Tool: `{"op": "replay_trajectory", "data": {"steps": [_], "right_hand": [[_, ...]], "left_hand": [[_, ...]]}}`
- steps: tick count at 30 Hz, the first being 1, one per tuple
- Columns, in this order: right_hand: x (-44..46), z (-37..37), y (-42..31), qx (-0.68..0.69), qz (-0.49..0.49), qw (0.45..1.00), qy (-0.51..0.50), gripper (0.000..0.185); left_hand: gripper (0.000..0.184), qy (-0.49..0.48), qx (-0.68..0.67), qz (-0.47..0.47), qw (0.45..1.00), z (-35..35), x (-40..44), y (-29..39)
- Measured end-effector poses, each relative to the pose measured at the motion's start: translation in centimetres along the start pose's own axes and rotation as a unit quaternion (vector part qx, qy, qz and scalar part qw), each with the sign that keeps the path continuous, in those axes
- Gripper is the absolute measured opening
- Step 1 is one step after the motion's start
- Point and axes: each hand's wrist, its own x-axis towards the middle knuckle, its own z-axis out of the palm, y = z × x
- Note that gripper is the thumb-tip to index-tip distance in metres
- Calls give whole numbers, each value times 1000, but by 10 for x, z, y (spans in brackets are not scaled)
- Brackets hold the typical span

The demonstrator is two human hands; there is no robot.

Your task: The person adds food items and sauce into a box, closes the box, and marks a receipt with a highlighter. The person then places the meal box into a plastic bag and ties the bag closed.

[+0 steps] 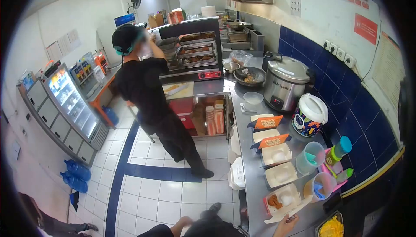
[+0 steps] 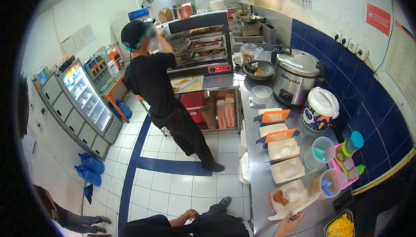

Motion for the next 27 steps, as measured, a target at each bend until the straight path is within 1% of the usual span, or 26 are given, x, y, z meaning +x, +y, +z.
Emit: {"op": "replay_trajectory", "data": {"steps": [1, 2, 3, 4, 5, 6, 7, 8, 9, 10, 12, 13, 14, 15, 16, 17, 18, 20, 22, 23, 24, 25, 26, 27], "right_hand": [[1, 7, -5, 1, 7, 1000, -6, 33], [-1, 6, -8, -3, 16, 1000, -12, 33], [0, 5, -11, -8, 24, 1000, -17, 33], [1, 4, -14, -13, 32, 999, -20, 33], [3, 3, -16, -16, 40, 999, -23, 33], [5, 1, -18, -21, 50, 998, -25, 34], [6, -1, -19, -32, 65, 996, -44, 35], [7, -1, -15, -32, 73, 996, -39, 35], [7, 1, -9, 6, 58, 998, -29, 34], [6, 2, -1, 41, 46, 998, -15, 33], [3, 5, 9, 78, -48, 996, 18, 33], [-3, 2, -2, 35, -60, 996, 54, 33], [-4, -4, -19, -19, -70, 996, 48, 35], [-3, -13, -36, -37, 70, 997, -6, 34], [-6, -7, -24, -18, 21, 999, 24, 33], [-6, -4, -17, -33, 2, 998, 47, 32], [-4, -9, -34, -49, 70, 996, 19, 31], [-8, -1, -20, 4, 54, 998, 38, 28], [-4, -5, -19, 19, 47, 998, 41, 27], [-3, -6, -20, 24, 49, 997, 46, 27], [-2, -8, -21, 20, 65, 997, 39, 26], [-3, -8, -23, 16, 82, 996, 29, 25], [-5, -6, -24, 20, 86, 996, 31, 25], [-5, -5, -24, 19, 91, 995, 31, 23]], "left_hand": [[38, 1, 30, 19, 999, -10, 2, 1], [37, -5, 58, 38, 998, -3, 4, -3], [36, 63, 112, 120, 984, -2, 8, -10], [36, 64, 113, 120, 984, -4, 12, -5], [33, 76, -22, 2, 997, -9, 16, 3], [33, 85, -155, -116, 977, -13, 19, 10], [33, 84, -150, -115, 978, -18, 20, 17], [38, 122, -212, -90, 966, -23, 19, 24], [44, 157, -269, -64, 948, -25, 17, 29], [44, 161, -280, -53, 945, -28, 19, 33], [45, 143, -275, -36, 950, -33, 31, 37], [41, 145, -273, -28, 951, -36, 30, 44], [38, 150, -254, 24, 955, -35, 30, 41], [36, 124, -322, 17, 938, -35, 39, 43], [38, 100, -311, -1, 945, -40, 30, 54], [37, 92, -301, -22, 949, -43, 27, 66], [35, 88, -308, -45, 946, -45, 22, 76], [33, 72, -301, -34, 950, -43, 23, 73], [33, 62, -301, -42, 951, -35, 19, 80], [31, 53, -270, -32, 961, -33, 20, 77], [33, 65, -260, 7, 963, -22, 40, 52], [34, 74, -219, 6, 973, -27, 24, 63], [35, 80, -179, 4, 980, -26, 19, 58], [35, 80, -174, 2, 981, -32, 19, 54]]}}
